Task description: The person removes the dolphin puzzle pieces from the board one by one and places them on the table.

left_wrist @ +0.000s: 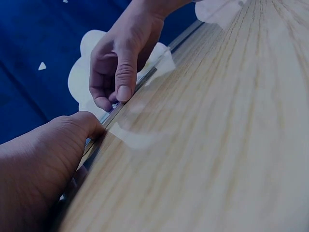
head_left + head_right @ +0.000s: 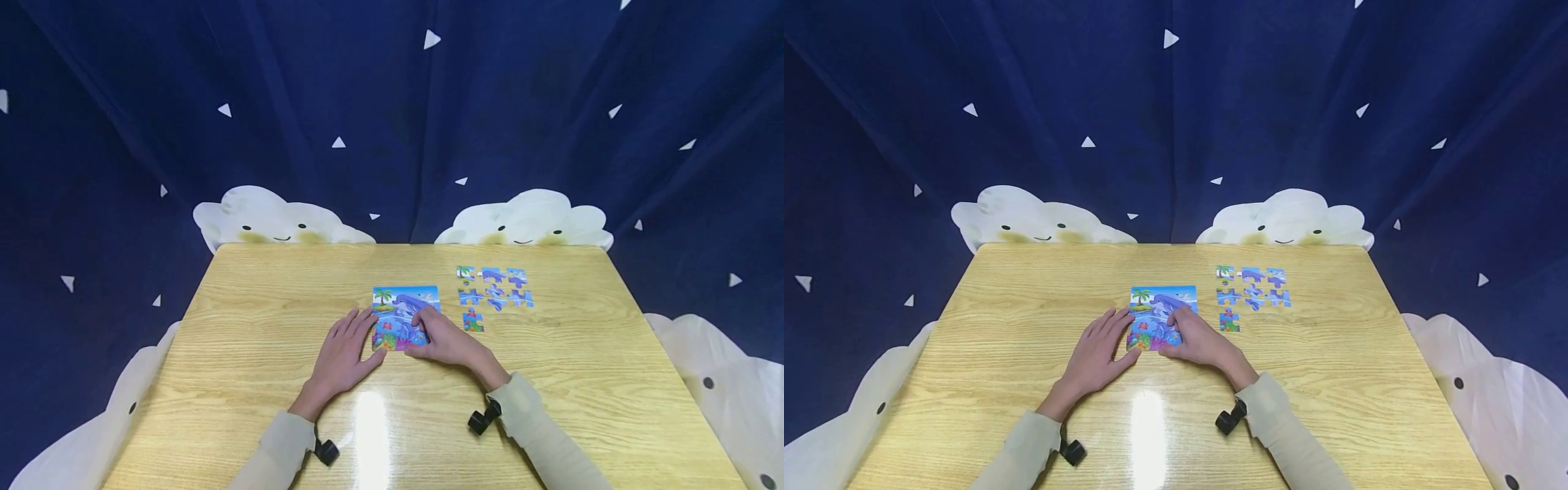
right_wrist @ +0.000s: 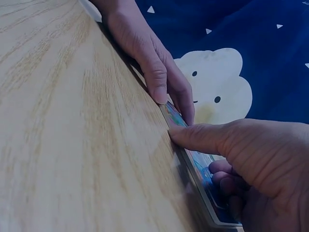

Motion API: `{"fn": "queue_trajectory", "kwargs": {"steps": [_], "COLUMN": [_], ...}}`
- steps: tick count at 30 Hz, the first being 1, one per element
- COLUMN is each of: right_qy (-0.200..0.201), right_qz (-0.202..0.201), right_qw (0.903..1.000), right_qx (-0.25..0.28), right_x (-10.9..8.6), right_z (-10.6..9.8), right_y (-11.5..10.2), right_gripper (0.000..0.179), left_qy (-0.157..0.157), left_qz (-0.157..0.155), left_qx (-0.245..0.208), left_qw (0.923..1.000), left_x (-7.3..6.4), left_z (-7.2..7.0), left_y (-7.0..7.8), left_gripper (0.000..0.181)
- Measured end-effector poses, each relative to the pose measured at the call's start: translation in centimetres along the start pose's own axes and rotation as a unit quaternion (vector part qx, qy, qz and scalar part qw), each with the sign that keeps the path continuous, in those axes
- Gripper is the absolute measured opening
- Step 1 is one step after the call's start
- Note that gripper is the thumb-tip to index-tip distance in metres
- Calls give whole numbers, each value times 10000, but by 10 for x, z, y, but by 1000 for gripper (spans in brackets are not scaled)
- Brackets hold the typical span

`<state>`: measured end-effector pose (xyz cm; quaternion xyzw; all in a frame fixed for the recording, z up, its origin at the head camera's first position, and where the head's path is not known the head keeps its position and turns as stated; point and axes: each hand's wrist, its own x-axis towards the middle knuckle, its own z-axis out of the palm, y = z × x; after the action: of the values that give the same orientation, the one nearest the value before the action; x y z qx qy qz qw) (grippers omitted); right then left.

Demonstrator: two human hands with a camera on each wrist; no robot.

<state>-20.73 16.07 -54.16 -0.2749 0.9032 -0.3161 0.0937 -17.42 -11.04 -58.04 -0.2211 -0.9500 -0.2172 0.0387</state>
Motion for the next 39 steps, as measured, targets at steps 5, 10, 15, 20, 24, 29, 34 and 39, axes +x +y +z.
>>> {"fn": "queue_trajectory", "kwargs": {"steps": [5, 10, 15, 20, 24, 29, 34, 39], "right_qy": [-49, 19, 61, 115, 130, 132, 97, 27], "right_qz": [46, 56, 84, 6, -38, -59, -44, -73], "right_qw": [9998, 9987, 9981, 9972, 9974, 9986, 9996, 9998], "right_qx": [201, 513, 605, 744, 706, 516, 266, 207], "right_x": [1, 1, 1, 1, 1, 1, 0, -1], "right_z": [-1, -1, 0, 1, 1, 1, 2, 3], "right_y": [1, 2, 3, 3, 1, -1, -1, -2], "right_gripper": [50, 55, 55, 51, 46, 40, 44, 43], "left_qy": [-11, -18, -5, -11, -15, 24, 51, 127], "left_qz": [-12, -24, -29, -42, -44, -18, 17, 74], "left_qx": [-13, 13, 1, -24, -20, -63, -116, -133], "left_qw": [10000, 10000, 10000, 10000, 10000, 10000, 9999, 9998], "left_x": [0, 0, 0, -1, -1, -1, -1, -1], "left_z": [-1, 0, 0, 0, -1, -1, -2, -1], "left_y": [0, 0, 0, 0, 0, 0, 1, 1], "left_gripper": [77, 77, 76, 76, 76, 75, 74, 74]}}
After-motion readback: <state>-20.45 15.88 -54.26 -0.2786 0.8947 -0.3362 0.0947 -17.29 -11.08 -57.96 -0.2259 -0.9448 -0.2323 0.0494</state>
